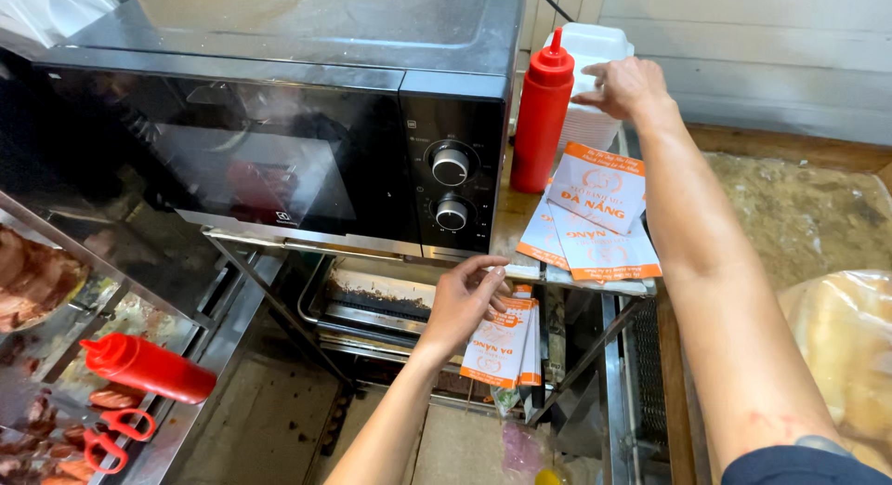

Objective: The person prepares a meal in a foam container by scooping yellow rice from a bin, adding slices of meat using tongs and scissors, placing sliced cucumbers and pickled vegetables, drizzling sauce from a bottle and a ladle, and finally placing the container into a small plastic bag.

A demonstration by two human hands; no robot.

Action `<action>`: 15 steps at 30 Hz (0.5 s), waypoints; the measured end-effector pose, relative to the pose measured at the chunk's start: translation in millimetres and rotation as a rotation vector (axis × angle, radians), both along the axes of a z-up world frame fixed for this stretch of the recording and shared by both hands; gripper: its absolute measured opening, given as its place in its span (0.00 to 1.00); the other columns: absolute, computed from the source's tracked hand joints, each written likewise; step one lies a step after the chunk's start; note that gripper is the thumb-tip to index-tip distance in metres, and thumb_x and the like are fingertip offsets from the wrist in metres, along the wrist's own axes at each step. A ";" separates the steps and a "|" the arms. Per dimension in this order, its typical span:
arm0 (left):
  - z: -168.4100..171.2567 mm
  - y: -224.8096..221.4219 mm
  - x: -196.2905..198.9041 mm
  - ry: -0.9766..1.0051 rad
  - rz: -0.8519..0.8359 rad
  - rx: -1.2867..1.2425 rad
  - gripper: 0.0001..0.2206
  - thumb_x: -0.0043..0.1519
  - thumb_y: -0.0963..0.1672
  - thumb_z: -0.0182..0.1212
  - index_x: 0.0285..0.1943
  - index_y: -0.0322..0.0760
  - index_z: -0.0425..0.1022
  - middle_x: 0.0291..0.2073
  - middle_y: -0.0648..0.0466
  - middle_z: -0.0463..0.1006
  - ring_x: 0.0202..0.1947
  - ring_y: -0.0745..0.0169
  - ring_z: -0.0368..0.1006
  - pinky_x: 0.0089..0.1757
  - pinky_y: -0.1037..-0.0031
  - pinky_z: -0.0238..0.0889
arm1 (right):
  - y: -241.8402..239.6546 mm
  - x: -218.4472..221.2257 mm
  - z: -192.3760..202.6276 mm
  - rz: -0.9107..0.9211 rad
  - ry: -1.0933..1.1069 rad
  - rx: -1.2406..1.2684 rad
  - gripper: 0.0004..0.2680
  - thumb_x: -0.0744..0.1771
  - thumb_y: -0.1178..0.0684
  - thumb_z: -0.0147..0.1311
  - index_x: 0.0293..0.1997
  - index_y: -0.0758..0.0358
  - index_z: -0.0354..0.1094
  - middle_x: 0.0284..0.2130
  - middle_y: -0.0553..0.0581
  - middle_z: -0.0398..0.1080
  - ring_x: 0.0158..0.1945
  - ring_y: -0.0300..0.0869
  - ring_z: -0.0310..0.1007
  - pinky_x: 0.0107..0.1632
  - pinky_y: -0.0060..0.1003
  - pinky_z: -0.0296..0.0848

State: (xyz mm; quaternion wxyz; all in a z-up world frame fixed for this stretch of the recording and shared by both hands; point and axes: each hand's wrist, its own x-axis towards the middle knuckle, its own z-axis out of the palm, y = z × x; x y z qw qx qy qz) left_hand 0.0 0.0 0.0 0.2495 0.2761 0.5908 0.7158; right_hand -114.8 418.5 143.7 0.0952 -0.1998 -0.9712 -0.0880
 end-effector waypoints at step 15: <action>6.5 -5.0 -10.2 -0.016 -0.024 0.067 0.15 0.67 0.46 0.58 0.58 0.32 0.77 0.32 0.52 0.81 0.27 0.71 0.76 0.27 0.81 0.66 | -14.5 9.2 16.5 0.093 0.025 0.195 0.20 0.70 0.43 0.51 0.73 0.45 0.62 0.47 0.67 0.77 0.48 0.62 0.76 0.52 0.55 0.74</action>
